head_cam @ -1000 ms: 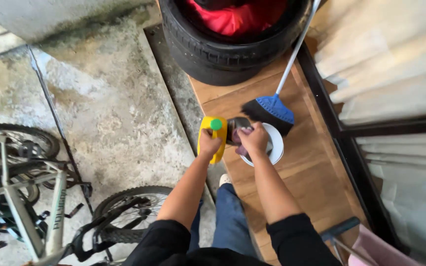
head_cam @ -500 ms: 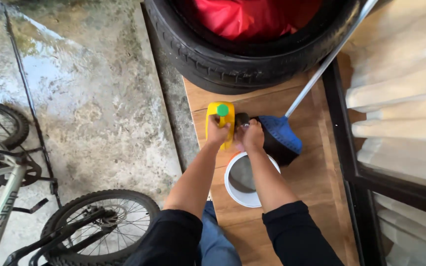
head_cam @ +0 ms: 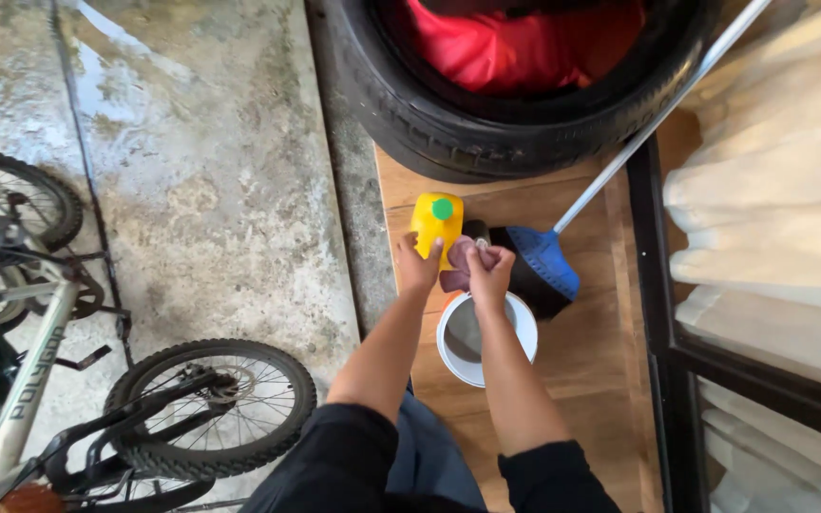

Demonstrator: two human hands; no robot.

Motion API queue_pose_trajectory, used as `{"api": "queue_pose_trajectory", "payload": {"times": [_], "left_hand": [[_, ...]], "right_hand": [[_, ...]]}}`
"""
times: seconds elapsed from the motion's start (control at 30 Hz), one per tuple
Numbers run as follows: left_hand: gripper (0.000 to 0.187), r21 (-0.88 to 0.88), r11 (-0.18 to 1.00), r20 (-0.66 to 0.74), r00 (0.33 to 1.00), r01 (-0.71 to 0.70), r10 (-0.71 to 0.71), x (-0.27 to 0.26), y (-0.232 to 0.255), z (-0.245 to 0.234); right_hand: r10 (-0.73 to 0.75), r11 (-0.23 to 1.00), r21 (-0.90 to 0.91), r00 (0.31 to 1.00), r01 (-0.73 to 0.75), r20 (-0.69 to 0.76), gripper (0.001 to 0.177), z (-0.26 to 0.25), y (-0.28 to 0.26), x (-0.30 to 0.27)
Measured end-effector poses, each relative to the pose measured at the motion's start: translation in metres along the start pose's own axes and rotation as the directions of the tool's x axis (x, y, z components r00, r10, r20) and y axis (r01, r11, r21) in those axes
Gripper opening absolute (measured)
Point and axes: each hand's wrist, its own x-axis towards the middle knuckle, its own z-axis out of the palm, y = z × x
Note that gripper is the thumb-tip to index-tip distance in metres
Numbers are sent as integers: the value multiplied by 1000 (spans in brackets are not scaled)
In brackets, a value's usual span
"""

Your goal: Cleaning a black plastic motorcycle top box using a pink rag and cleaning solution.

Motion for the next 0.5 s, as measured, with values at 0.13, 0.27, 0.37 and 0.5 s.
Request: {"api": "queue_pose_trajectory", "payload": {"times": [0.13, 0.27, 0.37, 0.5], "left_hand": [[53, -497, 842, 128, 978, 209, -168, -10, 23, -49], [73, -484, 573, 551, 739, 661, -388, 11, 82, -135], [81, -513, 451, 600, 681, 730, -419, 51, 104, -183], [85, -631, 288, 614, 691, 720, -382, 124, 144, -255]], "right_hand": [[375, 658, 521, 836, -544, 400, 27, -3, -73, -6], [307, 397, 574, 692, -717, 653, 32, 24, -166, -9], [250, 302, 547, 619, -780, 745, 35, 69, -218, -6], [158, 349, 501, 577, -792, 802, 31, 148, -295, 6]]}}
